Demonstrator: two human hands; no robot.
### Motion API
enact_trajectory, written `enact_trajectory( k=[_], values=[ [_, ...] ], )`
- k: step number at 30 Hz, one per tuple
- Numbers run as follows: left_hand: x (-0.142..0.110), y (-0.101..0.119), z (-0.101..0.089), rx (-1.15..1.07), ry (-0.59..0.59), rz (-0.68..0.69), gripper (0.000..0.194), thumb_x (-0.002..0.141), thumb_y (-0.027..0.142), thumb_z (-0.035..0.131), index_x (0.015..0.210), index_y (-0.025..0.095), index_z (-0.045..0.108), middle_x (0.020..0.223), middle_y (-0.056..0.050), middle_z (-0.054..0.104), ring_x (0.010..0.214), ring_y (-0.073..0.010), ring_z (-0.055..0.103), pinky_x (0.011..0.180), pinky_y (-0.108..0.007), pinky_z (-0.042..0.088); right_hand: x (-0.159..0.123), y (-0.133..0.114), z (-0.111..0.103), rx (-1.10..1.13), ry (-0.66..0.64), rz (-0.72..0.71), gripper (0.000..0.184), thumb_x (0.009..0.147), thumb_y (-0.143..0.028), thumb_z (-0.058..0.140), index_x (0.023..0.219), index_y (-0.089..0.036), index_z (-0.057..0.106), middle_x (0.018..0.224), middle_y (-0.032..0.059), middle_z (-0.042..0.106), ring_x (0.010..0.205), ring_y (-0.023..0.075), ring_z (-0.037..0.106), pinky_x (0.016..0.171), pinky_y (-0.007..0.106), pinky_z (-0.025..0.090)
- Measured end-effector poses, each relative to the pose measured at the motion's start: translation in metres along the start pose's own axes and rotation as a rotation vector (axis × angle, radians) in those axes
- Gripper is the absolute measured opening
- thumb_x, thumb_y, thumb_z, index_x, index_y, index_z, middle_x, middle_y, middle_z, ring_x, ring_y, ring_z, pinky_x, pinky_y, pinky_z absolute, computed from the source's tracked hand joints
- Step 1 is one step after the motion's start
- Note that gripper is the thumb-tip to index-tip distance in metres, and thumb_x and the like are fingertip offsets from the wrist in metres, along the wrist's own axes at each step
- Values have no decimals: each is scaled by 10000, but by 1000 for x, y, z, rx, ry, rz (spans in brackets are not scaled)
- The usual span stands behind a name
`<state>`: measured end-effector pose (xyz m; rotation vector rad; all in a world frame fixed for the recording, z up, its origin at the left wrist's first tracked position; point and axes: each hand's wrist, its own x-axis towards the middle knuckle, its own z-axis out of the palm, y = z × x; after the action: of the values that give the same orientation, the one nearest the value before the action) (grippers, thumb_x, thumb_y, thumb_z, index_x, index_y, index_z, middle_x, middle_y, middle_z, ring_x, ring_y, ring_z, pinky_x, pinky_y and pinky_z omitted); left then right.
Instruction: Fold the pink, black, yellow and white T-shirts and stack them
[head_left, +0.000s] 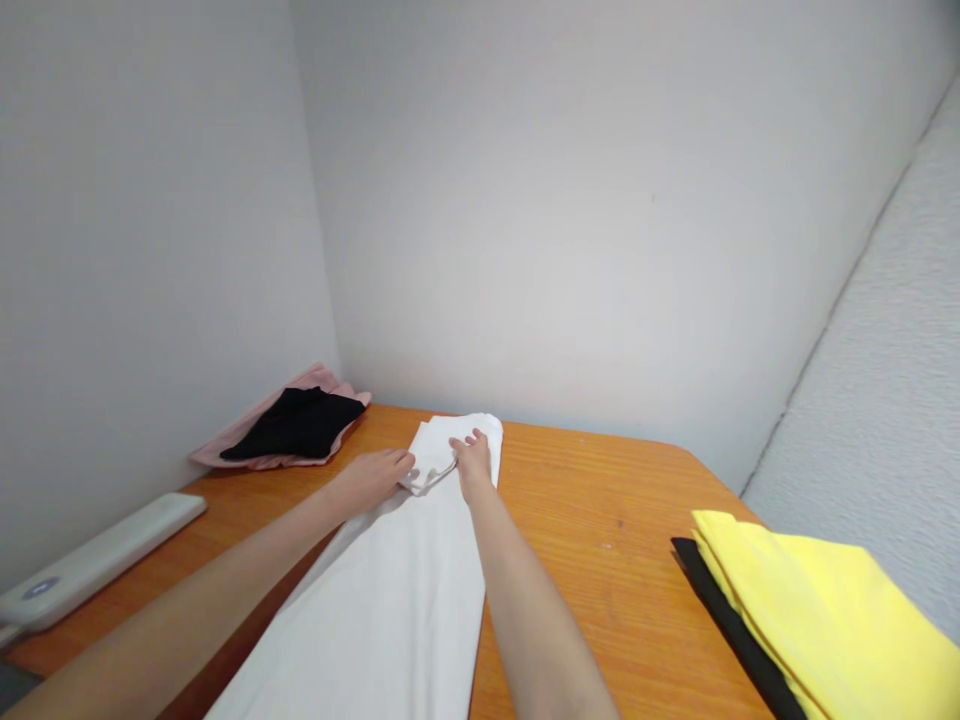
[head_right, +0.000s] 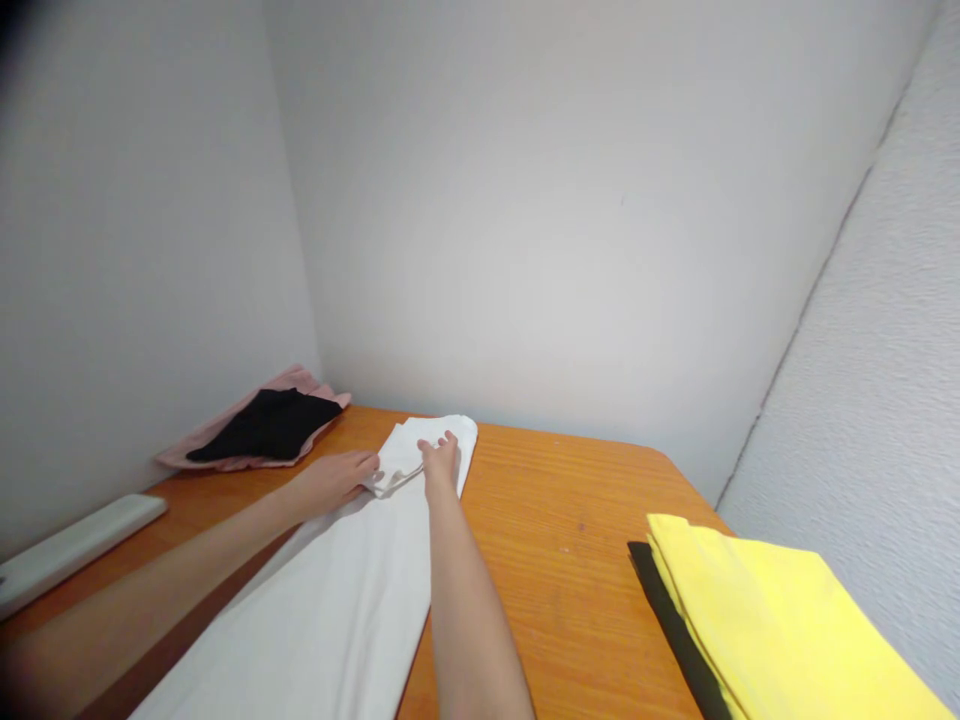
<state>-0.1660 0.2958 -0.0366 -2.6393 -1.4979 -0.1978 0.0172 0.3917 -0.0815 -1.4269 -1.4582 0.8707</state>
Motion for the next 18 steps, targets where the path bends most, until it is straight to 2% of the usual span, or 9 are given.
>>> enact_trajectory(
  k=[4, 6, 9, 12, 15, 18],
  values=[
    [-6, -2, 3, 28, -5, -2, 232, 905, 61, 391, 1005, 191, 555, 1056, -79, 604, 911, -194, 621, 819, -297, 483, -5, -3, 1, -174, 57, 53, 637, 744, -115, 497, 1373, -177, 415, 1292, 121, 574, 1150, 203, 584, 942, 293, 461],
    [-10, -3, 3, 21, -13, 17, 273, 894, 41, 391, 1033, 208, 558, 1115, -73, 593, 937, -188, 617, 819, -284, 480, -9, -6, 0, -260, 75, 24, 623, 734, -63, 445, 1344, -189, 462, 1268, 99, 581, 1174, 191, 560, 972, 279, 430],
    [-14, -3, 2, -3, -16, 47, 317, 883, 32, 398, 1078, 224, 559, 1183, -68, 581, 1012, -192, 604, 850, -276, 474, -15, -8, -2, -392, 90, -42, 606, 733, -12, 402, 1299, -183, 535, 1268, 115, 561, 1169, 201, 548, 982, 281, 406],
    [-16, -3, 2, -30, -11, 39, 318, 882, 36, 406, 1078, 226, 569, 1173, -64, 590, 1023, -188, 602, 864, -271, 473, -24, -10, 0, -527, 45, -113, 493, 768, -9, 417, 1155, -194, 659, 1249, 139, 566, 1165, 254, 535, 989, 346, 390],
    [-23, -2, -3, -49, 0, -12, 316, 873, 30, 418, 1062, 220, 588, 1151, -72, 601, 1016, -195, 606, 886, -288, 474, -32, -15, 1, -624, 18, -152, 407, 836, -45, 412, 1081, -189, 704, 1302, 167, 541, 1297, 315, 412, 1042, 438, 322],
    [-45, 2, -13, -59, 42, -112, 352, 890, 58, 411, 1167, 204, 570, 1208, -112, 582, 1086, -226, 587, 947, -342, 456, -39, -27, -7, -685, 50, -179, 433, 882, -84, 390, 1216, -195, 641, 1464, 142, 415, 1408, 307, 252, 1095, 472, 241]
  ],
)
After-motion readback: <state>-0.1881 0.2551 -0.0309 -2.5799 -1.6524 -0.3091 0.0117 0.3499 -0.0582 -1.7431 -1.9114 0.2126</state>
